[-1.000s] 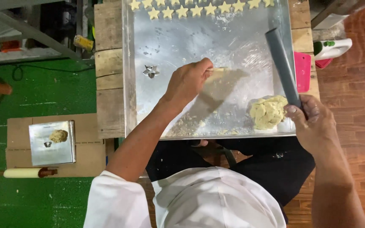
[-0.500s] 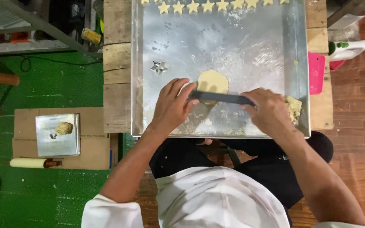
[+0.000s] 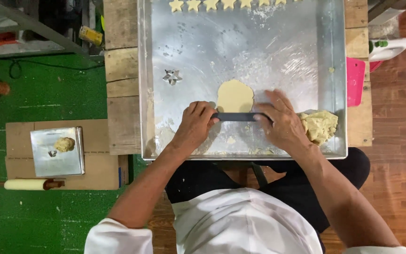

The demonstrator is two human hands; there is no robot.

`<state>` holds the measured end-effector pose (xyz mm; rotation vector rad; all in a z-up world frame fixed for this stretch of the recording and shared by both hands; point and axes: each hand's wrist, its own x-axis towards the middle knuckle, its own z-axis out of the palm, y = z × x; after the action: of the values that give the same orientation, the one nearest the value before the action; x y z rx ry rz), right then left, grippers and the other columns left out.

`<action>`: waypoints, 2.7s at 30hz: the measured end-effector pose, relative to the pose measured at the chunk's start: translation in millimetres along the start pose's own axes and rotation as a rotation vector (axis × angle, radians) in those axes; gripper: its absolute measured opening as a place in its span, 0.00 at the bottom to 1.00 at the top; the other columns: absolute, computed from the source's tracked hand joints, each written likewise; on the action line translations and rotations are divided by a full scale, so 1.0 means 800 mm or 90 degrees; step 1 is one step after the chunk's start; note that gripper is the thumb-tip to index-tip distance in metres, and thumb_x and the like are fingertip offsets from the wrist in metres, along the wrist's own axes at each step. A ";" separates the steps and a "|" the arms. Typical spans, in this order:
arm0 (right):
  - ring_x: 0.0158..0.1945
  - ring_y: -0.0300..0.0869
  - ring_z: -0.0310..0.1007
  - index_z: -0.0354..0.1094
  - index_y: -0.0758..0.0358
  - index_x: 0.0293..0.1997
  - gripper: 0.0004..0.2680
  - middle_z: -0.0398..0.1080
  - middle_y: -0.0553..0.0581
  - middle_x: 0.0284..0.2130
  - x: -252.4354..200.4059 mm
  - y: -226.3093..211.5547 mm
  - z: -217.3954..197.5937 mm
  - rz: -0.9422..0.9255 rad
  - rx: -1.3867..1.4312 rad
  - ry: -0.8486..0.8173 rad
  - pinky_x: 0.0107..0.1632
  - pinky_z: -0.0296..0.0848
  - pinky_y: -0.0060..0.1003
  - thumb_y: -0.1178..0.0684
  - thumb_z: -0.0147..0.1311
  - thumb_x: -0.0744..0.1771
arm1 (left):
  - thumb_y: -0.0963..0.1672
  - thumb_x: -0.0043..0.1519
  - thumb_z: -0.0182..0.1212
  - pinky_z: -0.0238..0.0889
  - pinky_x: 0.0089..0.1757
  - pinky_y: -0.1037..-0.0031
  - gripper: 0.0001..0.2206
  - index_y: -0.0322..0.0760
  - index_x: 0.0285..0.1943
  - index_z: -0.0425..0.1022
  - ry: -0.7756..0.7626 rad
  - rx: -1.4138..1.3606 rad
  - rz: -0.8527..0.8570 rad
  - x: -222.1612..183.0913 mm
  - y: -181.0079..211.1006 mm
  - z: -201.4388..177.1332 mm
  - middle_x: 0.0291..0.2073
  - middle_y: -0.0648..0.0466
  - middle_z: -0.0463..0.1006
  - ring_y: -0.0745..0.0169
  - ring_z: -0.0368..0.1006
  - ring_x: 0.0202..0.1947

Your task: A person is manually shaping dough and using a star-shaped cutter to create cookies on a metal tray in a bakery.

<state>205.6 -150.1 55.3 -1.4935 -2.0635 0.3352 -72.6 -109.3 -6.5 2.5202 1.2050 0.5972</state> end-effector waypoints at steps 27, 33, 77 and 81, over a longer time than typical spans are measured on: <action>0.76 0.70 0.36 0.51 0.62 0.78 0.21 0.39 0.74 0.75 0.125 0.041 0.011 0.138 -0.236 -0.108 0.73 0.48 0.66 0.52 0.40 0.72 | 0.50 0.74 0.41 0.41 0.68 0.40 0.24 0.54 0.81 0.48 -0.076 0.131 -0.180 0.136 -0.026 -0.018 0.78 0.52 0.51 0.41 0.45 0.78; 0.72 0.64 0.52 0.69 0.67 0.67 0.15 0.64 0.66 0.66 0.136 0.069 0.029 0.014 -0.255 0.108 0.69 0.55 0.61 0.55 0.44 0.72 | 0.45 0.71 0.51 0.58 0.61 0.50 0.17 0.39 0.68 0.67 0.129 0.175 -0.063 0.172 -0.036 -0.027 0.59 0.52 0.76 0.49 0.69 0.60; 0.79 0.66 0.33 0.55 0.48 0.76 0.23 0.43 0.72 0.77 0.036 -0.022 0.002 0.233 -0.230 -0.191 0.73 0.30 0.71 0.34 0.24 0.74 | 0.58 0.72 0.30 0.32 0.70 0.45 0.28 0.55 0.81 0.52 -0.234 0.111 -0.260 0.059 0.040 -0.045 0.80 0.50 0.44 0.43 0.33 0.79; 0.79 0.66 0.31 0.51 0.49 0.77 0.23 0.39 0.73 0.77 0.026 -0.029 -0.003 0.240 -0.223 -0.217 0.72 0.29 0.72 0.34 0.25 0.74 | 0.57 0.73 0.32 0.32 0.69 0.45 0.28 0.55 0.81 0.51 -0.252 0.096 -0.260 0.053 0.053 -0.058 0.80 0.50 0.44 0.42 0.35 0.79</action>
<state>184.1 -139.3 75.4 -2.1766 -2.1700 0.4106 -42.5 -98.8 62.6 2.2499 1.5789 -0.0900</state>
